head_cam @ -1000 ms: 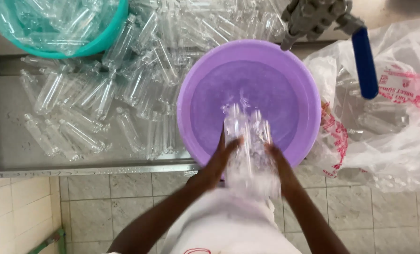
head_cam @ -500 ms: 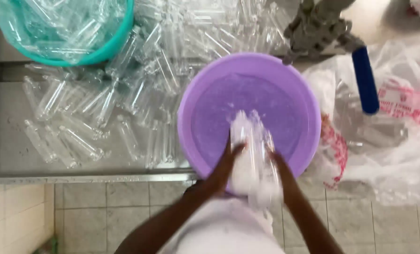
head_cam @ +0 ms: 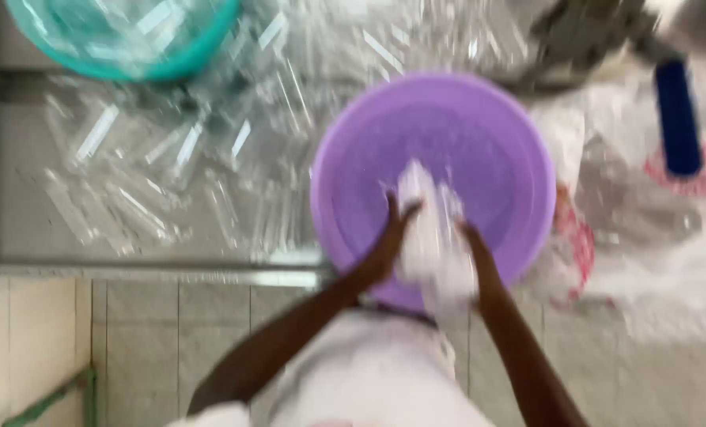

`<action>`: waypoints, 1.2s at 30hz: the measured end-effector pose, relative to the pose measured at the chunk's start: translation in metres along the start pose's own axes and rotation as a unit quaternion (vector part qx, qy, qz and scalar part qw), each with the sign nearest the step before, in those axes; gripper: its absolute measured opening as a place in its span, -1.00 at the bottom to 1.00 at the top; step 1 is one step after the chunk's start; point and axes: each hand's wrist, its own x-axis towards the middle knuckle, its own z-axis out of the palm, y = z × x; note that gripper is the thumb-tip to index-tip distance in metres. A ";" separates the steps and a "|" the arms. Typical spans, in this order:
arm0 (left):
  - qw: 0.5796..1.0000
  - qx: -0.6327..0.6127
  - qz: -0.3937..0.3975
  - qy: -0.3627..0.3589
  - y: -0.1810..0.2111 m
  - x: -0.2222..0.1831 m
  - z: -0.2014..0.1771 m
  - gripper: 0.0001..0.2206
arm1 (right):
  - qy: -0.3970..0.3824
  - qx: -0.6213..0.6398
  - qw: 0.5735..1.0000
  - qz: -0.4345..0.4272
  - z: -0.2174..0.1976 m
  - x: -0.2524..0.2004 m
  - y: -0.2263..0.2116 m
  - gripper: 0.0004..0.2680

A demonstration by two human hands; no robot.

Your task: Washing plastic bottle preforms in a basin of water and transferring them to a storage bag

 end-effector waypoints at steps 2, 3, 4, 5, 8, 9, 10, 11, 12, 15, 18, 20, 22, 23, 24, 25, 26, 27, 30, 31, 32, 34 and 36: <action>0.999 0.003 -0.042 0.003 -0.014 -0.076 0.015 0.11 | 0.128 0.155 0.926 0.318 0.039 0.006 -0.153 -0.18; 0.999 0.030 -0.011 0.002 0.015 -0.080 0.015 0.16 | 0.243 0.279 0.761 0.532 0.041 0.040 -0.218 -0.41; 0.999 0.033 0.013 0.005 0.024 -0.068 0.011 0.16 | 0.236 0.280 0.776 0.513 0.042 0.063 -0.221 -0.41; 0.998 0.059 0.023 -0.005 0.021 -0.065 0.011 0.15 | 0.240 0.257 0.802 0.482 0.045 0.071 -0.229 -0.49; 0.991 0.111 0.045 -0.062 -0.016 -0.052 -0.005 -0.10 | 0.254 0.258 0.811 0.459 0.060 0.063 -0.242 -0.42; 0.977 0.158 0.105 -0.101 -0.010 -0.024 -0.019 -0.09 | 0.259 0.293 0.818 0.422 0.058 0.083 -0.232 -0.30; 0.976 0.159 0.116 -0.093 0.008 -0.062 0.006 -0.09 | 0.250 0.293 0.825 0.415 0.047 0.039 -0.220 -0.30; 0.988 0.135 0.006 -0.069 0.040 -0.096 0.024 -0.08 | 0.126 0.070 0.970 0.198 0.035 0.007 -0.212 -0.42; 0.988 0.109 -0.103 -0.044 0.069 -0.137 0.032 0.15 | -0.008 -0.168 0.985 -0.042 0.026 -0.028 -0.210 -0.52; 0.997 0.063 -0.046 -0.007 0.064 -0.050 0.010 0.15 | 0.194 0.323 0.895 0.238 0.039 0.042 -0.061 -0.77; 0.991 0.116 -0.068 -0.021 0.055 -0.129 0.011 0.12 | 0.052 -0.134 0.989 0.032 0.038 -0.063 -0.129 -0.59; 0.993 0.119 -0.023 -0.002 0.041 -0.035 -0.012 0.13 | 0.049 -0.124 0.982 -0.133 0.036 0.031 -0.076 -0.43; 0.995 0.087 -0.043 0.000 -0.035 -0.033 -0.014 0.16 | 0.024 -0.112 0.968 -0.224 0.059 0.027 -0.138 -0.24; 0.993 0.111 0.034 -0.023 -0.043 -0.030 -0.023 0.09 | 0.134 0.066 0.986 0.078 0.071 0.053 -0.196 -0.42; 0.983 0.135 0.111 -0.045 -0.051 -0.026 -0.030 0.02 | 0.221 0.233 0.871 0.372 0.076 0.067 -0.258 -0.55; 0.979 0.145 0.134 -0.048 -0.006 -0.038 -0.025 0.02 | 0.224 0.233 0.880 0.349 0.074 0.079 -0.239 -0.55; 0.988 0.134 0.069 -0.040 0.035 -0.052 -0.018 0.06 | 0.277 0.204 0.855 0.389 0.071 0.092 -0.219 -0.51; 0.992 0.118 -0.027 -0.037 0.052 -0.090 -0.008 0.13 | 0.333 0.175 0.808 0.454 0.077 0.076 -0.209 -0.44; 0.995 0.069 -0.055 -0.046 0.058 -0.099 -0.014 0.17 | 0.167 0.242 0.881 0.371 0.077 0.080 -0.249 -0.21; 0.994 0.090 -0.030 -0.055 0.067 -0.100 -0.012 0.17 | 0.180 0.245 0.889 0.341 0.077 0.092 -0.258 -0.21; 0.993 0.099 -0.033 -0.052 0.073 -0.102 -0.011 0.13 | 0.229 0.239 0.845 0.420 0.078 0.102 -0.268 -0.27; 0.990 0.116 -0.048 -0.063 0.074 -0.089 -0.018 0.10 | 0.290 0.239 0.781 0.499 0.082 0.107 -0.261 -0.33; 0.995 0.050 -0.083 -0.029 0.057 -0.071 -0.020 0.15 | 0.218 0.334 0.793 0.461 0.085 0.087 -0.241 -0.36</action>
